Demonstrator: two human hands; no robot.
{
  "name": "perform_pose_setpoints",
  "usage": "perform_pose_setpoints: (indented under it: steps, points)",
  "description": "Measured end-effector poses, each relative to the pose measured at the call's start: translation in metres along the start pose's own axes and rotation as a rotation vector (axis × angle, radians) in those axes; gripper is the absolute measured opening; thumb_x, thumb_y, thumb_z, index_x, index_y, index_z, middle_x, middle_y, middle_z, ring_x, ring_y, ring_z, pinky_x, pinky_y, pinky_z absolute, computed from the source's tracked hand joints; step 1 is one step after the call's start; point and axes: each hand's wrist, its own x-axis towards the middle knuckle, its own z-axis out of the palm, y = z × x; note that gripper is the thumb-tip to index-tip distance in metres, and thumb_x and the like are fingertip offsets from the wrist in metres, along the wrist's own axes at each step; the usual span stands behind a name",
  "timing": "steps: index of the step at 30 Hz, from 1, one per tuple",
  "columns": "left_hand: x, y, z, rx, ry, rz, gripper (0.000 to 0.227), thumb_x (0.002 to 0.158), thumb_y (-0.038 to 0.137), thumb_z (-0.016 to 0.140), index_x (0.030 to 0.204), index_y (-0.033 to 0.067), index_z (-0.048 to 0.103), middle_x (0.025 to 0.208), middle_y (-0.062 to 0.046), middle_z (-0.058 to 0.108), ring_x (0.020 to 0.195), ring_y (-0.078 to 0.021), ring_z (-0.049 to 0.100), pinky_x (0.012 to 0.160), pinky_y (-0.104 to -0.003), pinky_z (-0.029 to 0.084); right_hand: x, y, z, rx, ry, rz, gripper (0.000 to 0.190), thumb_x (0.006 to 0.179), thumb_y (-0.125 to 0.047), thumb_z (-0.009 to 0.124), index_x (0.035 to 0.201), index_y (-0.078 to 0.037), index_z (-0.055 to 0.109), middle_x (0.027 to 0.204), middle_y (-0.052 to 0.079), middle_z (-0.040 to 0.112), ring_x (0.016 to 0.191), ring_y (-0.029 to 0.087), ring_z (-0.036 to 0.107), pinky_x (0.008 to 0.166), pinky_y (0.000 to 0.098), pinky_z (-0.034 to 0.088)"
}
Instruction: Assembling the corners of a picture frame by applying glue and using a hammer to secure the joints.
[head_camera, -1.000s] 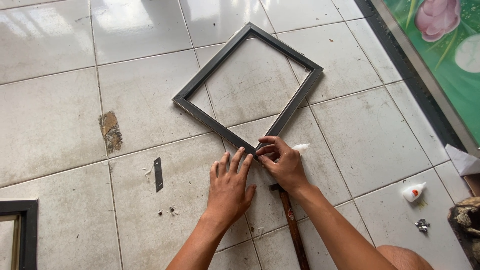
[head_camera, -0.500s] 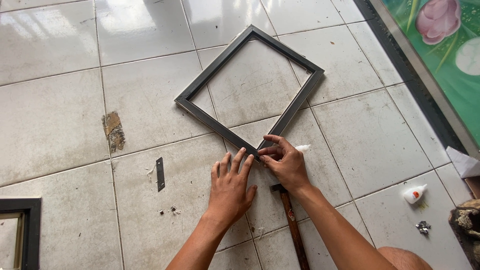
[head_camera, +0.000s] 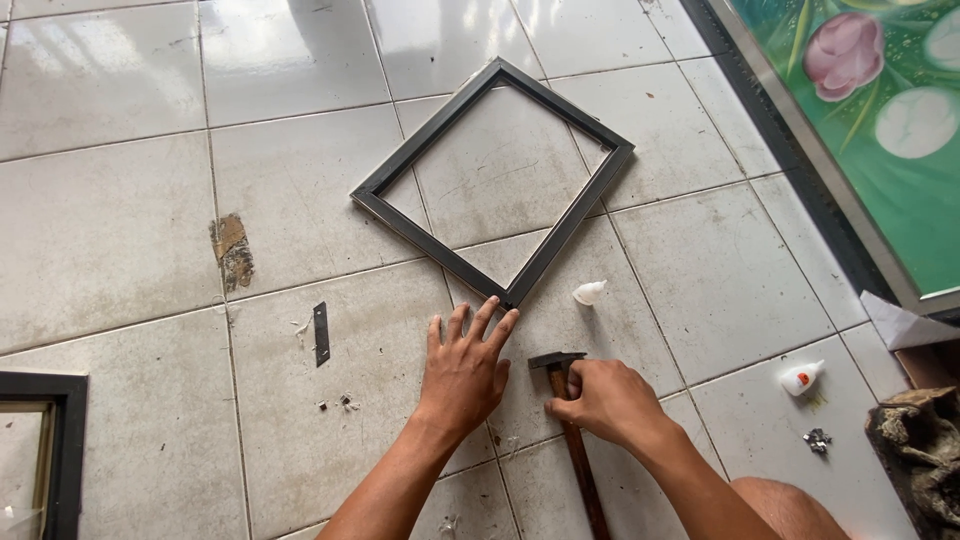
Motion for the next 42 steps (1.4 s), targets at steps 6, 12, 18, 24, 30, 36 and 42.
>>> perform_pose_setpoints:
  steps: [6,12,18,24,30,36,42]
  points:
    - [-0.005,-0.003,0.025,0.058,0.09,0.028,0.079,0.092,0.033,0.078,0.167,0.0252,0.053,0.172,-0.018,0.035,0.15,-0.0471,0.032,0.115,-0.069,0.035,-0.01,-0.013,-0.001,0.748,0.226,-0.029,0.05,0.106,-0.03,0.071,0.146,-0.008,0.051,0.085,0.007,0.085,0.048,0.015,0.067,0.039,0.0278,0.049]
    - [-0.005,-0.002,0.023,0.065,0.036,-0.004,0.081,0.093,0.028,0.071,0.17,0.0246,0.047,0.135,-0.021,0.033,0.119,-0.0428,0.027,0.105,-0.063,0.021,0.0,-0.024,0.043,0.547,0.504,-0.373,0.078,0.111,-0.041,0.054,0.177,-0.043,0.012,0.099,0.0,0.087,0.049,0.01,0.072,0.042,0.031,0.065]
    - [-0.003,-0.001,0.021,0.041,-0.055,-0.052,0.075,0.098,0.028,0.072,0.17,0.0301,0.049,0.127,-0.021,0.039,0.109,-0.0384,0.033,0.092,-0.056,0.024,0.016,-0.015,0.043,0.397,0.802,-0.551,0.078,0.113,-0.023,0.065,0.175,-0.044,0.022,0.076,0.0,0.081,0.047,0.009,0.068,0.039,0.0302,0.064]
    - [-0.002,0.001,0.014,0.071,-0.031,-0.052,0.076,0.097,0.028,0.07,0.171,0.0271,0.048,0.121,-0.021,0.042,0.105,-0.0373,0.034,0.089,-0.053,0.025,0.018,-0.03,0.036,0.249,0.502,-0.277,0.073,0.114,-0.026,0.051,0.181,-0.039,0.025,0.066,0.018,0.076,0.047,0.027,0.069,0.057,0.0592,0.047]
    - [-0.005,0.002,0.014,0.054,-0.056,-0.072,0.075,0.1,0.03,0.069,0.171,0.0325,0.047,0.125,-0.021,0.043,0.107,-0.0365,0.035,0.089,-0.053,0.025,0.011,-0.028,0.033,0.387,0.926,-0.595,0.077,0.114,-0.01,0.059,0.178,-0.028,0.021,0.124,0.013,0.088,0.043,0.016,0.058,0.041,0.0465,0.047]
    - [-0.005,0.005,0.007,0.003,-0.062,-0.084,0.075,0.099,0.026,0.07,0.171,0.0306,0.047,0.124,-0.02,0.045,0.106,-0.0368,0.037,0.09,-0.053,0.026,0.005,-0.037,0.02,0.271,0.512,-0.302,0.072,0.118,-0.033,0.048,0.181,-0.043,0.015,0.053,0.005,0.062,0.04,0.014,0.052,0.048,0.053,0.046]
    - [0.0,0.002,0.006,0.03,-0.083,-0.09,0.084,0.1,0.027,0.07,0.177,0.0334,0.038,0.121,-0.021,0.047,0.105,-0.0356,0.038,0.088,-0.052,0.027,0.019,-0.037,0.02,0.159,0.367,-0.24,0.073,0.117,-0.03,0.046,0.183,-0.038,0.015,0.058,0.009,0.071,0.041,0.017,0.06,0.048,0.0524,0.053]
